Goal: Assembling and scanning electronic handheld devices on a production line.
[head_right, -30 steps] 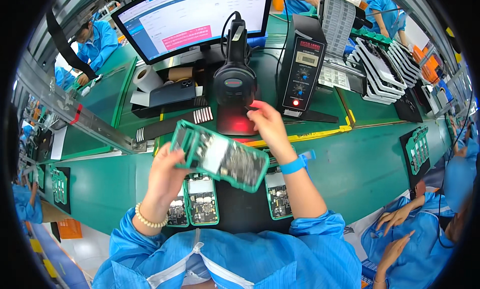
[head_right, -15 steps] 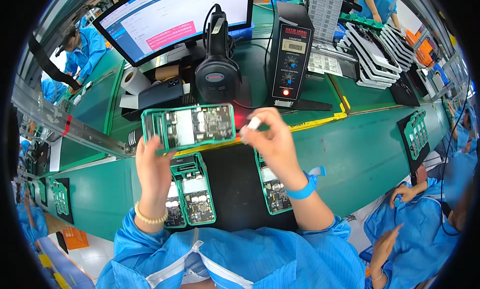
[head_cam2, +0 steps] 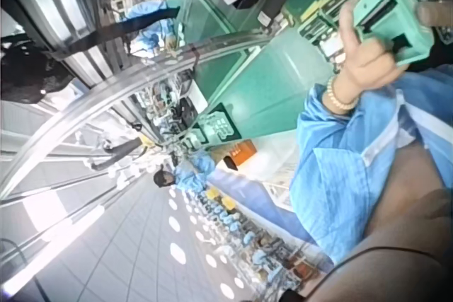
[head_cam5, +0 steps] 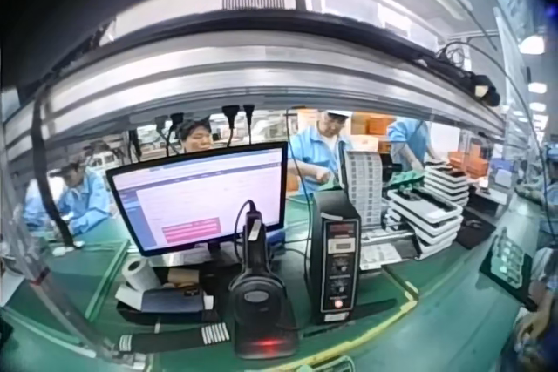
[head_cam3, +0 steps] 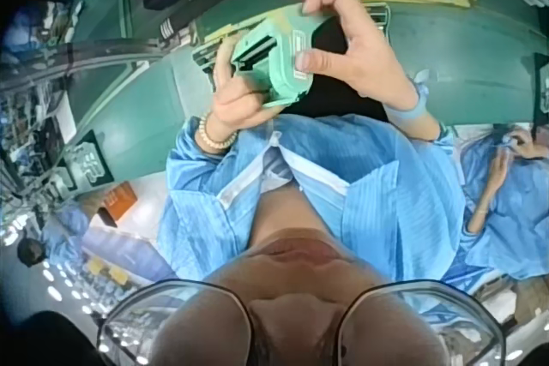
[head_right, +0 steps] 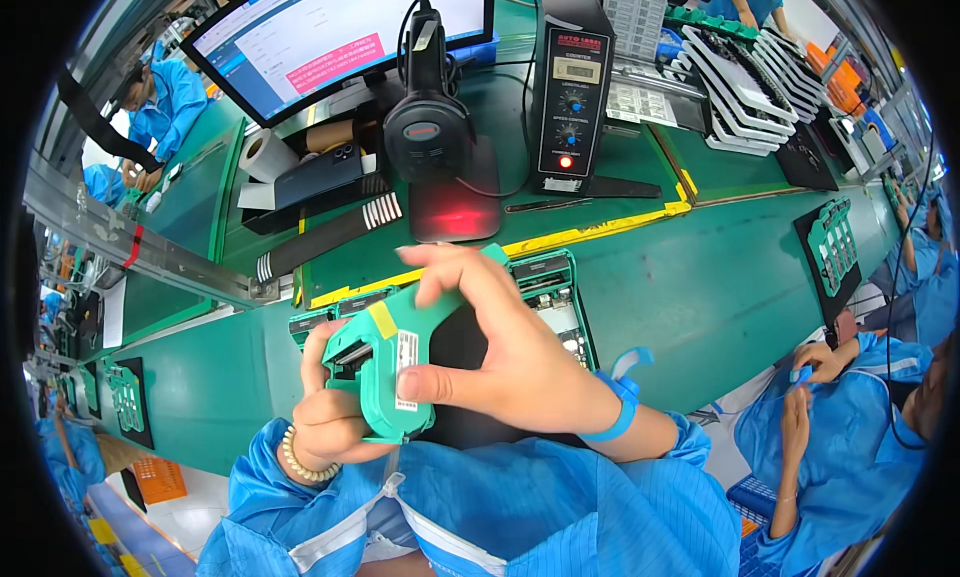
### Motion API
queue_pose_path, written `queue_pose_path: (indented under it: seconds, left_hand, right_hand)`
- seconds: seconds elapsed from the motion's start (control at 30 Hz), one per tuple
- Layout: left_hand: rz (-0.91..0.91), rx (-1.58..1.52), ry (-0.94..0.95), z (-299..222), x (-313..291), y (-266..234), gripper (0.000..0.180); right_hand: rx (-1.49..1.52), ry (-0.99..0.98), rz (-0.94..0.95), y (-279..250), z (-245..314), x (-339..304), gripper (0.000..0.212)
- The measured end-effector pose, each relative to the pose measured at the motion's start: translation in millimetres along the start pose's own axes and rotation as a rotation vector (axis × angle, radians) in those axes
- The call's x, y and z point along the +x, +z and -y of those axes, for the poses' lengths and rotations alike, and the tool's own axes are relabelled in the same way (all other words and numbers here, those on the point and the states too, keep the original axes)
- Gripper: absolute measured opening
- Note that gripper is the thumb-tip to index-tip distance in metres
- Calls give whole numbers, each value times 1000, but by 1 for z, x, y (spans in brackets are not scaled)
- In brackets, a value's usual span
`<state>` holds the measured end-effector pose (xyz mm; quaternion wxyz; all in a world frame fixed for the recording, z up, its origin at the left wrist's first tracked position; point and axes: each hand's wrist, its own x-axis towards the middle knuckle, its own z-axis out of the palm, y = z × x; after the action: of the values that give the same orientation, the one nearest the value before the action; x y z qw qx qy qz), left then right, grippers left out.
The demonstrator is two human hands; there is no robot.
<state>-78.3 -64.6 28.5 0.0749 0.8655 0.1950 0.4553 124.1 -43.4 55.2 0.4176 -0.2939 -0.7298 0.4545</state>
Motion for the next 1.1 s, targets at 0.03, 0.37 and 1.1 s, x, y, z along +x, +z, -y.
queue_pose_path:
  seconds: [0.03,0.37,1.1]
  left_hand:
    - [-14,-16,35,2,1,1,26]
    - [450,-497,-456,53,1,36,25]
    - [510,-751,-578,26,49,98,24]
  right_hand:
    - [80,66,-68,1,2,-2,45]
    - [-175,290,-1122,-142,-129,5,42]
    - [247,103,-1303,-136,-97,45,17]
